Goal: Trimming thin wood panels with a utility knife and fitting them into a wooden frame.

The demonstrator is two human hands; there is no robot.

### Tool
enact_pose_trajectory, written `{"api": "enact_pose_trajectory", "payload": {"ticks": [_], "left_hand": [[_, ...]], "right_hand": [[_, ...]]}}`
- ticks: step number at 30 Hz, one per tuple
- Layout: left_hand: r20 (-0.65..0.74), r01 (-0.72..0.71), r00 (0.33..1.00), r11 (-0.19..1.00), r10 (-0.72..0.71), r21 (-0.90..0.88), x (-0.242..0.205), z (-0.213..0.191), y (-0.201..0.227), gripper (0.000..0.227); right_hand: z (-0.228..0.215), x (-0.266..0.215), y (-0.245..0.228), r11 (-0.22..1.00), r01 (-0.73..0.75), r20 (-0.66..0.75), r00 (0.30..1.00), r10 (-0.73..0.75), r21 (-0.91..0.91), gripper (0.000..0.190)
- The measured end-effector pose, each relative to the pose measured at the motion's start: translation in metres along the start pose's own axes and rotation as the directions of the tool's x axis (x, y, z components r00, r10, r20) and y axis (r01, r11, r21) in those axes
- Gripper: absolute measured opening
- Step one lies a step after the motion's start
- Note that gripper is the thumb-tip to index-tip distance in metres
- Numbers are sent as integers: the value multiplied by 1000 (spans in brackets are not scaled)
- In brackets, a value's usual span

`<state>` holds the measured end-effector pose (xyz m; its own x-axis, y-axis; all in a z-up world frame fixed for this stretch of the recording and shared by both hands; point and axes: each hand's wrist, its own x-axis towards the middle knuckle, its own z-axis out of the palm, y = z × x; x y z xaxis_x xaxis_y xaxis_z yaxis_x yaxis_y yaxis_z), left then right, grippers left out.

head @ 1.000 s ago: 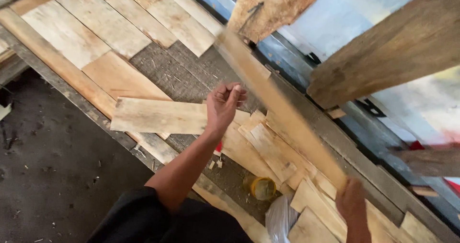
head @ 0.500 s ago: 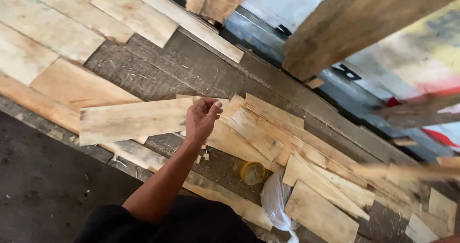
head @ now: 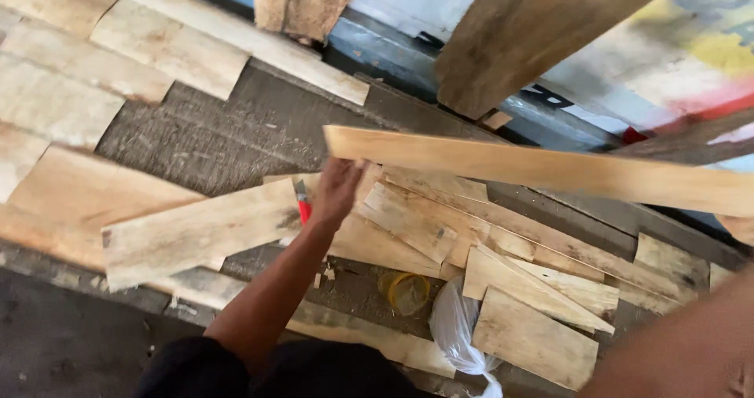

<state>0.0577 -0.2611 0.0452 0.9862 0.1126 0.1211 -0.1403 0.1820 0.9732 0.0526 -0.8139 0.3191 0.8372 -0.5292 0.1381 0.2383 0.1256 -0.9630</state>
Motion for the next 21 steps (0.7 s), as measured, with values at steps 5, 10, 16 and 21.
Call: {"api": "enact_pose_trajectory", "payload": {"ticks": [5,10,16,21], "left_hand": [[-61,123,982,858,-176,-498,14,-21,-21,35],[-385,22,903,914,-193,-406,28,-65,-34,47],[-176,77,963,835,-204,-545,25,-86,-48,37],[-134,189,942,818,-307,-544,29,-71,-56,44]], "right_hand": [[-147,40,150,953,-17,-143,988,63,304,42],[-98,25,253,942,-62,-369,910,189,330,38],[-113,13,371,913,-134,-458,831,316,386,23],[-113,5,411,926,-87,-521,805,282,366,27]]}}
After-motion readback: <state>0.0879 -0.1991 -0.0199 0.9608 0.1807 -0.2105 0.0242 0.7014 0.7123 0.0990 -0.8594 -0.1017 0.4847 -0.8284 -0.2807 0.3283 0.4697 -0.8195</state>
